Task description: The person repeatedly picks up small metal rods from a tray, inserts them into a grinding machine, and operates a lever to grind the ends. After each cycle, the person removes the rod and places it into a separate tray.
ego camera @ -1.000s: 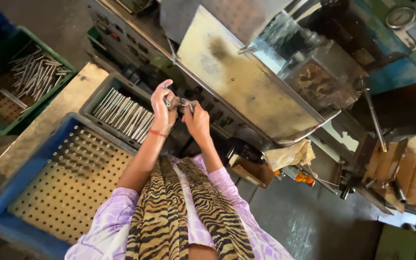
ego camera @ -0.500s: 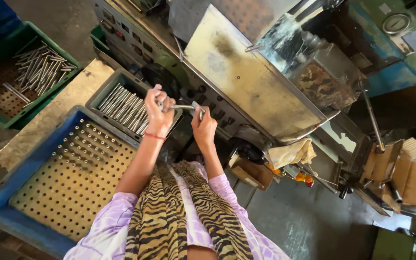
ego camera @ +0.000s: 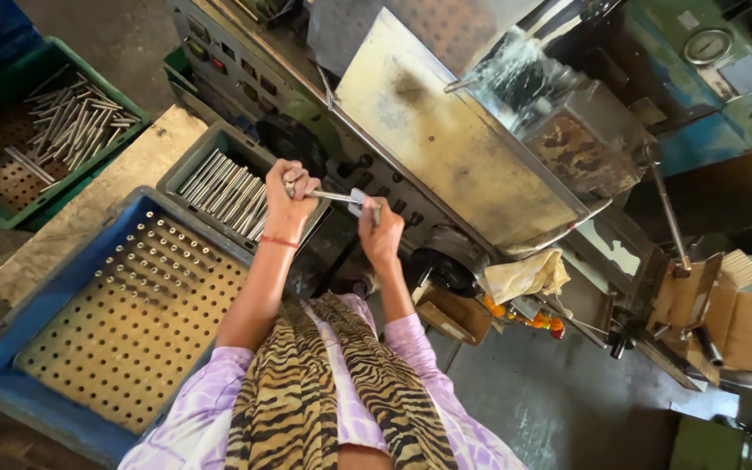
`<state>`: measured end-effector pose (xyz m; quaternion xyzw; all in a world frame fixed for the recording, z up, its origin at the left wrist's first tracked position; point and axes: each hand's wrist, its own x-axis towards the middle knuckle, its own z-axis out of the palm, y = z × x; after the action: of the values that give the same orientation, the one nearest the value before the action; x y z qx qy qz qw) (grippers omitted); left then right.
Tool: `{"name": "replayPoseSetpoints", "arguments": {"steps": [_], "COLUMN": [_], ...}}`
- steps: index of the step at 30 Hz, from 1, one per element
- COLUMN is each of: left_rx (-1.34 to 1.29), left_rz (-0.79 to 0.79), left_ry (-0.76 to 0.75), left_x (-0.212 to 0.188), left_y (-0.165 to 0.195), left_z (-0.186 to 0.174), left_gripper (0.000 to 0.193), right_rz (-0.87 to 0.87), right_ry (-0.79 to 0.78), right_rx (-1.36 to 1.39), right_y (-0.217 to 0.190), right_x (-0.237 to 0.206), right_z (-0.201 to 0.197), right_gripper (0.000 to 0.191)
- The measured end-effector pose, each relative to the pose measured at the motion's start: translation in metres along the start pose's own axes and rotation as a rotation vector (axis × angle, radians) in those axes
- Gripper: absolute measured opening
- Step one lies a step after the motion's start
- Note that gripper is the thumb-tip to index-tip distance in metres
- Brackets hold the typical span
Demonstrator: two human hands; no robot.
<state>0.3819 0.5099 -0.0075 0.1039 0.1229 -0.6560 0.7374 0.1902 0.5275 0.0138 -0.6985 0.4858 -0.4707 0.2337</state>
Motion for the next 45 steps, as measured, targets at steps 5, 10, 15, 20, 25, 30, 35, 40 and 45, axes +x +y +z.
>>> {"name": "replayPoseSetpoints", "arguments": {"steps": [5,10,15,20,25,30,35,40,45], "left_rx": [0.008,-0.196,0.115,1.100,1.883,1.325,1.196,1.012,1.313], "left_rz": [-0.062,0.192,0.114,0.576,0.915,0.671,0.581,0.596,0.835], "left_ry": [-0.086,-0.046,0.270,0.056,0.177,-0.014,0.024,0.070,-0.003], "left_x": [0.018,0.005,-0.006,-0.017,-0.033,-0.031,-0.032,-0.041,-0.046], "left_y": [-0.009,0.018,0.020,0.019,0.050,0.036,0.002,-0.009,-0.002], "left_z": [-0.003,0.000,-0.020,-0.031,-0.020,-0.021,-0.037,-0.036,-0.028], "left_gripper": [0.030,0.030,0.028,0.027,0.039,0.036,0.043,0.045,0.050], "right_rz": [0.239,0.406,0.116,0.198,-0.056,0.280,0.310,0.490,0.517], "right_ry": [-0.019,0.487,0.378,0.258,0.283,-0.285,-0.487,-0.367,-0.446], "right_rx": [0.572,0.659,-0.631,-0.881,-0.704,0.045,0.645,0.842,0.784], "right_y": [0.013,0.058,0.103,0.115,0.099,0.041,0.012,0.018,0.013], "right_x": [0.023,0.098,0.177,0.195,0.185,0.082,0.002,-0.007,-0.005], "right_z": [-0.023,-0.119,-0.220,-0.233,-0.209,-0.065,0.056,0.066,0.055], "right_gripper": [0.021,0.018,0.034,0.033,0.018,0.018,0.029,0.031,0.030]}}
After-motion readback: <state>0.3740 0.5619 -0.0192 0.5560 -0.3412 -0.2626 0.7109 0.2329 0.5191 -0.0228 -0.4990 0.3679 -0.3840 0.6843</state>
